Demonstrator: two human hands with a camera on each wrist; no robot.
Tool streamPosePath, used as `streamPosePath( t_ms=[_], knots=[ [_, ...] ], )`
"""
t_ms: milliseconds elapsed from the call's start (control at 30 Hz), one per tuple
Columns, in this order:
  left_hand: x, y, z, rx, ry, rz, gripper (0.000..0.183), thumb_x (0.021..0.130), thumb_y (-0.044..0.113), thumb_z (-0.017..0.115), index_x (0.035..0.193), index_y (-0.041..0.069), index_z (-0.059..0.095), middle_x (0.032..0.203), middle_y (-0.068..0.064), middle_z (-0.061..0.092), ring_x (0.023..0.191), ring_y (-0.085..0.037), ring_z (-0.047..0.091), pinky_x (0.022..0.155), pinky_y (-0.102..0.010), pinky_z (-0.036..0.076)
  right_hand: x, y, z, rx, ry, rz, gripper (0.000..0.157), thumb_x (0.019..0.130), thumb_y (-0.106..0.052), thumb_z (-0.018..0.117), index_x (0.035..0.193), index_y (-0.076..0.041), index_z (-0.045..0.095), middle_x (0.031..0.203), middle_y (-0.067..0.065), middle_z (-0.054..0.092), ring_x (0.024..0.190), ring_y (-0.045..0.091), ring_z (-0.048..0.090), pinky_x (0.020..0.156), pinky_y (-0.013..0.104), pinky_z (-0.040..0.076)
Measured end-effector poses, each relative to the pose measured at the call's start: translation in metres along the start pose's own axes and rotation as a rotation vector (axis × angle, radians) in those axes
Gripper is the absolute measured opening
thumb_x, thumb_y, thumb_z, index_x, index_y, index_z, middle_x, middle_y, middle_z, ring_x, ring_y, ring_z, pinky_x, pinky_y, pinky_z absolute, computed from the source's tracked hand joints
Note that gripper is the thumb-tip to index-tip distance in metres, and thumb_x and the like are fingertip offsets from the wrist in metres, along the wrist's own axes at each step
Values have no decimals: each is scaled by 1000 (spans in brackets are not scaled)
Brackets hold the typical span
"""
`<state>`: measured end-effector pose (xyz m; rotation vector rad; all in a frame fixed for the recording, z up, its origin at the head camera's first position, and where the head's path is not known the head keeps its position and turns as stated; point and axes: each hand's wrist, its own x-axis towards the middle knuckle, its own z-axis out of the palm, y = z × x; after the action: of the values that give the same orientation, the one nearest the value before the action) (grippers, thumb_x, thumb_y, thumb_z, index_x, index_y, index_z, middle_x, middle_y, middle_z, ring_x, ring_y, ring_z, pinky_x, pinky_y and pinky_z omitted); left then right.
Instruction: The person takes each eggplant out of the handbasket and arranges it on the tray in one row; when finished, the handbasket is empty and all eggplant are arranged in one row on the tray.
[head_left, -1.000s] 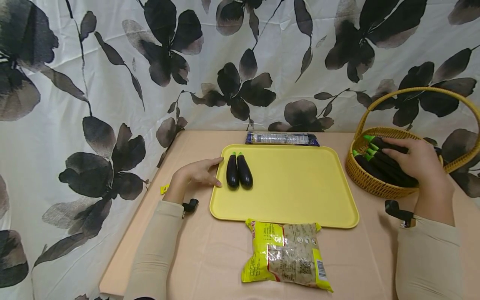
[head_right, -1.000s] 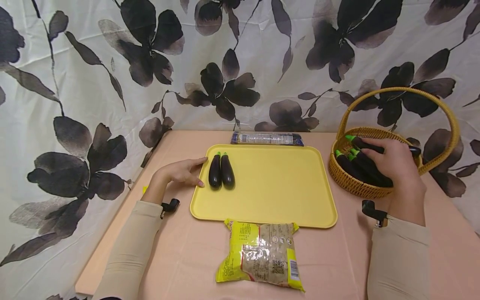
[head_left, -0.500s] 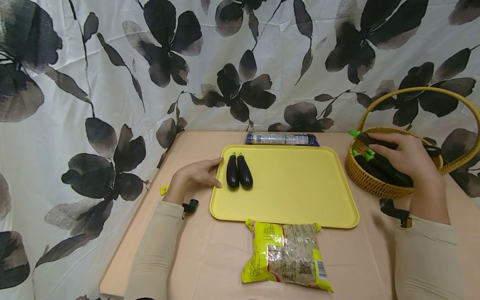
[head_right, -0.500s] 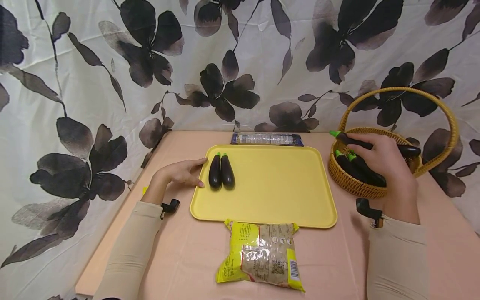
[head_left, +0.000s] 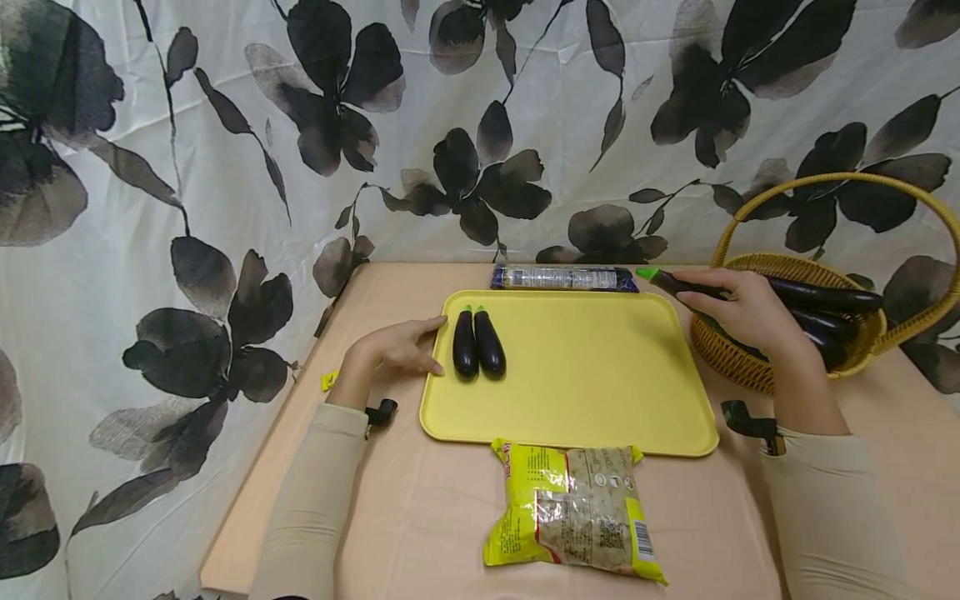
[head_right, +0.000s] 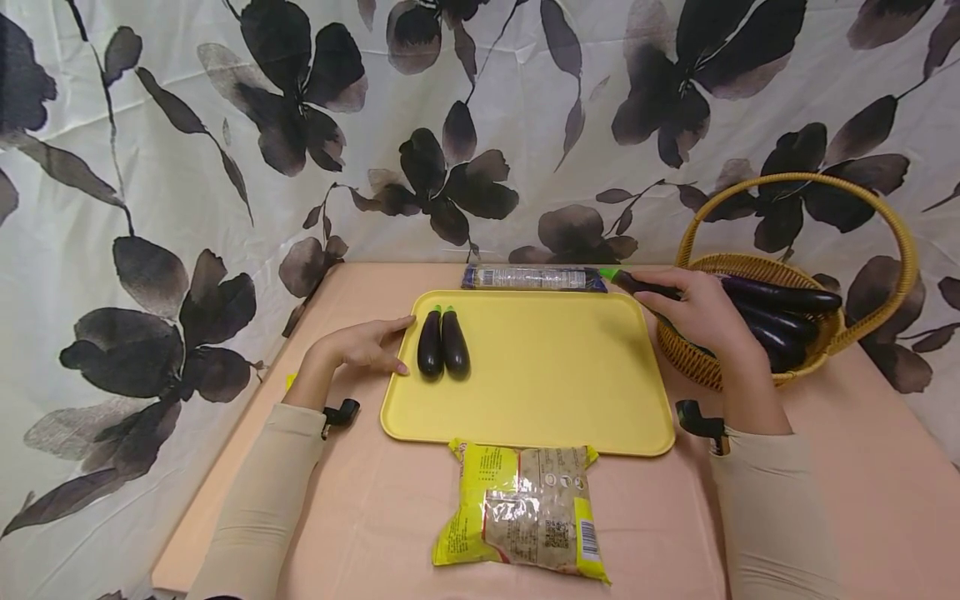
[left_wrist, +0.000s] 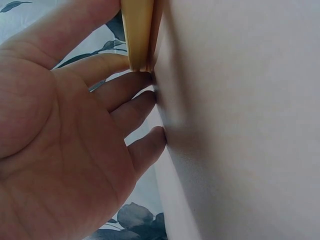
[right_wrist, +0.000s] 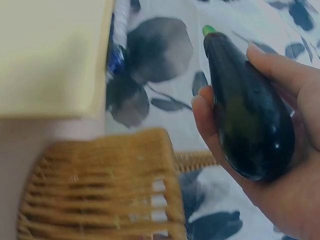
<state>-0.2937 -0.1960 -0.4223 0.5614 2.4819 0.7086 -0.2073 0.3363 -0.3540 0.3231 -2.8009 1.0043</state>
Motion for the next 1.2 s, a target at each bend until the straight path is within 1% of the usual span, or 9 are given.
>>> streamPosePath(
  t_ms=[100,333,400,600,700,767,900,1000,1200],
  knots=[
    [1,0,0,-1,0,-3,110,83,38,89,168,15,22,175,-8,19,163,-29,11,132,-50,13,5,-4,10,25,-13,-27,45,104,-32,65,145,-15,64,150,21,57,141,45,48,109,69,41],
    [1,1,0,-9,-4,-15,111,83,37,89,168,16,22,175,-7,19,163,-28,11,132,-49,12,15,-8,33,40,-40,-76,41,105,-29,64,143,-17,66,146,16,62,137,37,54,103,60,49],
    [1,1,0,-7,-4,-12,110,83,37,89,168,16,22,175,-8,19,163,-29,11,132,-49,12,18,-9,40,59,-49,-89,40,105,-27,63,144,-15,65,146,17,62,137,37,55,103,59,50],
    [0,1,0,3,5,-13,108,84,35,88,168,17,22,175,-8,19,163,-29,11,132,-50,13,25,-18,56,97,-82,-65,42,105,-28,63,145,-14,64,148,20,59,140,41,52,109,63,47],
    [0,1,0,-3,2,-8,108,84,36,88,168,16,22,175,-8,19,163,-30,11,132,-50,12,29,-22,63,126,-85,-73,38,104,-26,65,141,-15,68,144,18,63,137,39,55,107,61,49],
    [0,0,0,-9,-1,4,109,84,36,88,168,15,22,175,-9,19,163,-29,11,132,-50,12,32,-25,67,146,-88,-102,35,104,-22,66,137,-14,70,141,18,66,135,39,56,105,60,51],
    [0,0,-1,-22,-1,20,109,83,34,89,167,13,23,174,-9,20,162,-28,11,132,-48,12,37,-30,74,176,-99,-123,31,104,-20,66,133,-13,73,139,18,67,135,40,56,105,59,51],
    [0,0,-1,-19,0,21,109,83,35,89,167,13,23,174,-8,20,162,-28,11,132,-47,12,41,-34,78,190,-114,-108,32,104,-23,66,134,-15,73,142,15,66,137,37,55,106,58,51],
    [0,-1,0,-12,0,22,109,83,35,89,167,13,23,174,-8,20,162,-28,11,132,-47,12,51,-43,89,214,-188,-115,39,103,-25,67,142,-16,67,148,15,59,140,36,49,106,56,49]
  ],
)
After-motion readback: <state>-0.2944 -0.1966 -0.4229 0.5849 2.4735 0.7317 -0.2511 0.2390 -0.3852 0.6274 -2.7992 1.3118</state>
